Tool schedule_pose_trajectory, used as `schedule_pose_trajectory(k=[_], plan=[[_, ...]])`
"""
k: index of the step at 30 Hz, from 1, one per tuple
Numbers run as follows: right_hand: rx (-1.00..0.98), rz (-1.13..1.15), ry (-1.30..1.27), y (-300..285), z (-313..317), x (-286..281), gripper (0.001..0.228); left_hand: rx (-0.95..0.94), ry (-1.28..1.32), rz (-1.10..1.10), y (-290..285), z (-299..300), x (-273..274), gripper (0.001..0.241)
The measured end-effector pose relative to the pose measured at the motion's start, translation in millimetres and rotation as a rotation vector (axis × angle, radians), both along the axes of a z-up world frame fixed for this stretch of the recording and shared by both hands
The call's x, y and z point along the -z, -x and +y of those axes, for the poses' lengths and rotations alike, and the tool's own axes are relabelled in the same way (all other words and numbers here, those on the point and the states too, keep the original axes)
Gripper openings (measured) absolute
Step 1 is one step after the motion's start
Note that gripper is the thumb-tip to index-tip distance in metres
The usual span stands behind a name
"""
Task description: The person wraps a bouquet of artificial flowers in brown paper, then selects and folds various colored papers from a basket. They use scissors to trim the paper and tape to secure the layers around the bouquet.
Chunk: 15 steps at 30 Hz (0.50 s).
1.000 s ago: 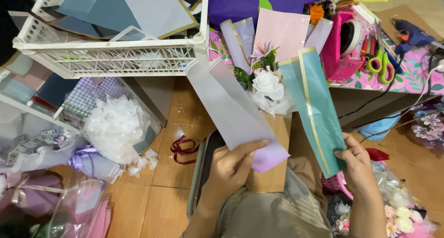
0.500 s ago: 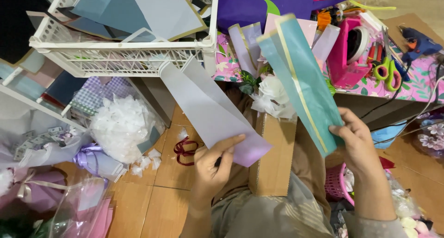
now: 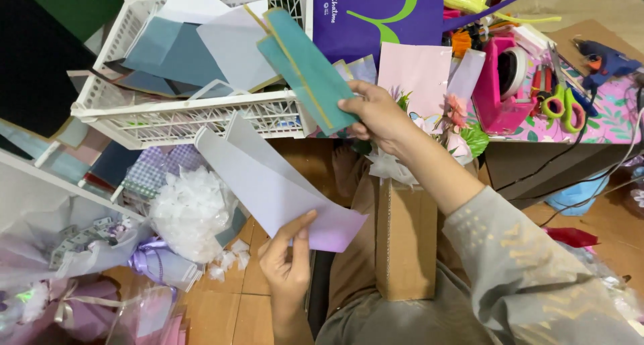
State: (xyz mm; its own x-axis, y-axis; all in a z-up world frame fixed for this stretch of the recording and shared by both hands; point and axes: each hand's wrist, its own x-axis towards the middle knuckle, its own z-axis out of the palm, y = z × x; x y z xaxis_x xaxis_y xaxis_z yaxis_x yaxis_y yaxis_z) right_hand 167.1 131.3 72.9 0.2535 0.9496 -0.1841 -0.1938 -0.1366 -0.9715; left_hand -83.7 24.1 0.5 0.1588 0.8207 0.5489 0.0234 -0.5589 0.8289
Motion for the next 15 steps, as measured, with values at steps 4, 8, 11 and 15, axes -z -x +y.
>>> schedule_pose_trajectory(k=[4, 8, 11, 15], plan=[[-0.034, -0.101, 0.054, 6, 33, -1, 0.030, -0.088, 0.037, -0.003, 5, 1, -3, 0.023], [0.036, -0.040, 0.028, 17, 48, -14, 0.036, -0.098, 0.052, -0.033, 6, 2, 4, 0.023], [0.092, -0.087, -0.087, 30, 49, -28, 0.035, -0.089, 0.047, -0.048, 8, 3, 6, 0.023], [0.105, -0.115, -0.131, 42, 53, -32, 0.047, -0.114, 0.053, -0.037, 9, 2, 5, 0.023]])
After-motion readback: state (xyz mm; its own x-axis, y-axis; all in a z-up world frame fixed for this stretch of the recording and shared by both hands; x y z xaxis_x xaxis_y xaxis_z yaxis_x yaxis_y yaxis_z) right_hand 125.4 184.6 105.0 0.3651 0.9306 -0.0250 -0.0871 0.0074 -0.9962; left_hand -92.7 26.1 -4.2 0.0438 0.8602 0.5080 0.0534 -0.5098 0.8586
